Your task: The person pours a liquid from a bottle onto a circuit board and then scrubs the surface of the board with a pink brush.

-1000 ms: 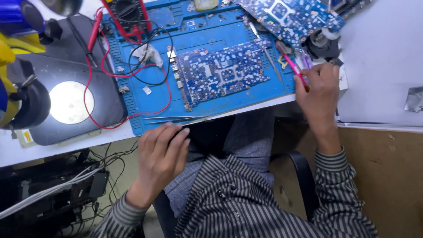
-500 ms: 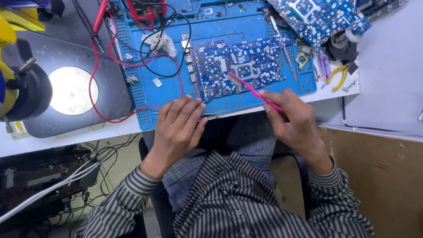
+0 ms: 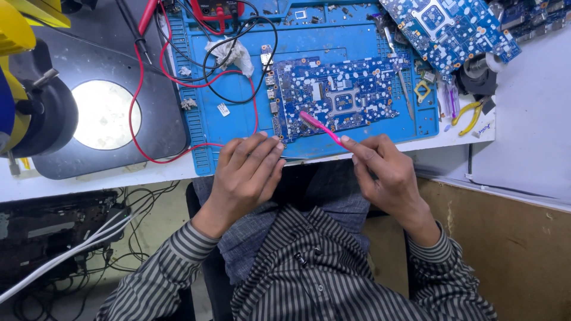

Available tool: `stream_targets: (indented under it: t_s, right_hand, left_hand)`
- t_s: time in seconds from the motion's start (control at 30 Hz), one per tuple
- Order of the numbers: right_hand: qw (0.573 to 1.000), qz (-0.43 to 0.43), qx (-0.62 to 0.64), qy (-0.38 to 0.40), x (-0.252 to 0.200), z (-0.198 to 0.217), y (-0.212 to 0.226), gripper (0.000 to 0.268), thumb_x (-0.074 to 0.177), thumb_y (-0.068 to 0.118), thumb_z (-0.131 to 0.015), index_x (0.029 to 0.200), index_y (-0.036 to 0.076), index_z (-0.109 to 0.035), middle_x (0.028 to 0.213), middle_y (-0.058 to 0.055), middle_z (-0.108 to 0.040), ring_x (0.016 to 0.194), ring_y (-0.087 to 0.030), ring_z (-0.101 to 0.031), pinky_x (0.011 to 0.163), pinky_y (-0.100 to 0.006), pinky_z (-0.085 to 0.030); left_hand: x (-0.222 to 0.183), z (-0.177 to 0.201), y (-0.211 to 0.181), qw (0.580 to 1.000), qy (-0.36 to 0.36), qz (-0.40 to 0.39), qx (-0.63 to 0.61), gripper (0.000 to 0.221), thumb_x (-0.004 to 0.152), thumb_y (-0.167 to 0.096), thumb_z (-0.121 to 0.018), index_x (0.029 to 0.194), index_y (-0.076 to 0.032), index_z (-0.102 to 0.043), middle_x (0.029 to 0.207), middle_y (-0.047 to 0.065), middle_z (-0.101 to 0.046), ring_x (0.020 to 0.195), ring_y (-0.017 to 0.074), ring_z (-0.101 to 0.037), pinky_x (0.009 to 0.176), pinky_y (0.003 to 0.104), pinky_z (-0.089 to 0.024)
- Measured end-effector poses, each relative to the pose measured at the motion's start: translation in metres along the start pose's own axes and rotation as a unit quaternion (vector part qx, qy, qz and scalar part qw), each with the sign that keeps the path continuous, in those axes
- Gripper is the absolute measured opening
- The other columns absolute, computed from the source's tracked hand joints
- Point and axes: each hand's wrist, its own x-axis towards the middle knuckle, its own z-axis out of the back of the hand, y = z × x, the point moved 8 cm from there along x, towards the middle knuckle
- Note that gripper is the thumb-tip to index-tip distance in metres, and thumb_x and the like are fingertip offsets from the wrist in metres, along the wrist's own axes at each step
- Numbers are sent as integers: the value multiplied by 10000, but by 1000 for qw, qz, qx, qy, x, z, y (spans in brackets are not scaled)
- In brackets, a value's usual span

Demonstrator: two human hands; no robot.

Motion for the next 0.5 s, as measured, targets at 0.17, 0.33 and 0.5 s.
stream_targets:
  t_s: [0.17, 0.33, 0.5]
  right_hand:
    - [1000, 2, -3, -9, -8, 2, -7, 336, 924, -43, -693, 1214, 74, -815, 861, -78, -656, 506, -219, -579, 481, -335, -521]
    - [1000, 21, -3, -14, -5, 5, -4, 279, 931, -2, -740, 1183, 75, -831, 845, -89, -671, 553, -268, -607, 486, -385, -530]
    - [998, 65, -15, -16, 9, 12, -2, 218, 975, 2, -721, 1140, 80, -842, 896, -95, -708, 670, -270, -621, 579, -376, -558]
  left_hand:
    - [3, 3, 0, 1000, -18, 1, -5, 186, 971, -202, -691, 1034, -66, -801, 1053, 84, -775, 1042, 267, -719, 920, 393, -541]
    - [2, 3, 1, 1000, -27, 3, -13, 185, 974, -193, -682, 1026, -66, -805, 1051, 78, -780, 1026, 263, -722, 916, 399, -547]
    - [5, 4, 1, 999, -31, -1, -18, 178, 976, -176, -681, 1016, -51, -801, 1030, 87, -776, 1002, 259, -723, 910, 398, -548]
